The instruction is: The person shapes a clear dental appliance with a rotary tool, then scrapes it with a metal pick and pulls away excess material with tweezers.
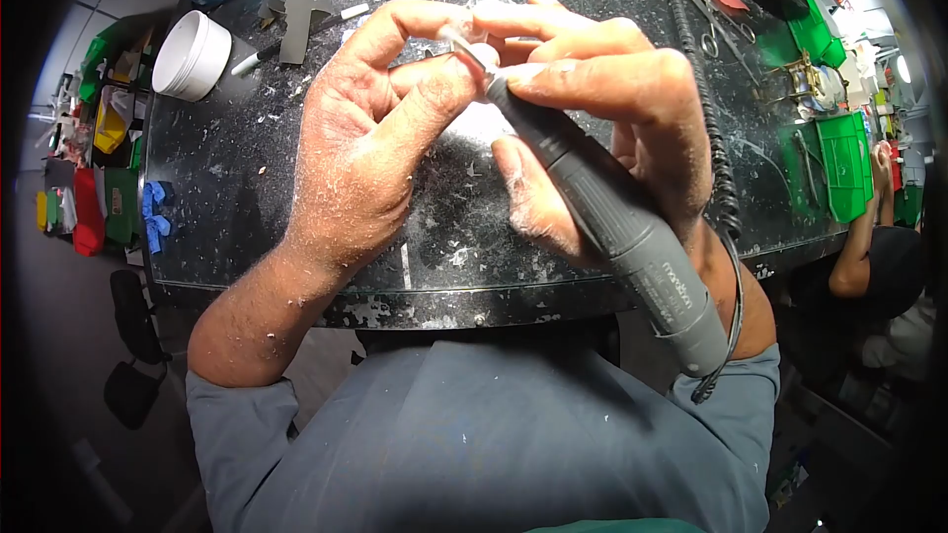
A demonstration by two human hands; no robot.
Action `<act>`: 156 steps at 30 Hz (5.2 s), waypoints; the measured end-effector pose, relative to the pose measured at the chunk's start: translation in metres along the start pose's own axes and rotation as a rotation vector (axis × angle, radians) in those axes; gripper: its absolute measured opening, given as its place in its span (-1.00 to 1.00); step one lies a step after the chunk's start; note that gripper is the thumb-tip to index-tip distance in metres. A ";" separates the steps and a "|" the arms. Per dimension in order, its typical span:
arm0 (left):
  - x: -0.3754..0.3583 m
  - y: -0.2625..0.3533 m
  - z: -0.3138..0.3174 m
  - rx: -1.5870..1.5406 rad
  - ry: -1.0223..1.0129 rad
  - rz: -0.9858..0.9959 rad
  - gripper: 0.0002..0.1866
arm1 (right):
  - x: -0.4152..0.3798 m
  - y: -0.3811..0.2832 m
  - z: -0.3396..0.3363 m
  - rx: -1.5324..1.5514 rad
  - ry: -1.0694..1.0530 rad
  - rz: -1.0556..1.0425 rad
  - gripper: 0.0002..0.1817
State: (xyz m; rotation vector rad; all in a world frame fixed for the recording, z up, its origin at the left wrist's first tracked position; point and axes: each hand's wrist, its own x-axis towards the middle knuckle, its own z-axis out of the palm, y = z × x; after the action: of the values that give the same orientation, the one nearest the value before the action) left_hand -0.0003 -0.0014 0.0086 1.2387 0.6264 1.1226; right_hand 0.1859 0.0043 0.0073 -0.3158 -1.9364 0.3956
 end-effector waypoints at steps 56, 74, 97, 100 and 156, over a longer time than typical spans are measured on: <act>0.001 0.004 0.003 0.402 0.105 0.244 -0.72 | 0.006 -0.006 -0.014 -0.085 0.042 0.111 -0.57; 0.026 0.002 -0.029 0.151 0.286 0.130 -0.70 | -0.013 0.054 -0.085 -0.982 -0.264 1.249 -0.45; 0.011 -0.019 -0.006 0.647 -0.067 0.081 -0.76 | -0.053 0.041 -0.138 -0.707 0.265 0.705 -0.86; 0.011 -0.015 -0.007 0.901 0.023 0.406 -0.76 | -0.059 0.039 -0.142 -0.864 0.213 0.566 -0.85; 0.018 -0.003 -0.003 0.189 0.125 -0.016 -0.76 | 0.003 0.012 -0.033 -0.121 0.122 0.426 -0.81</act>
State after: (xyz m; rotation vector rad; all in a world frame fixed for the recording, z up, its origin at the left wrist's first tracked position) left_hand 0.0049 0.0162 0.0085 1.3282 0.8515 1.1542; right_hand 0.2160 0.0208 0.0164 -0.8204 -1.7715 0.5225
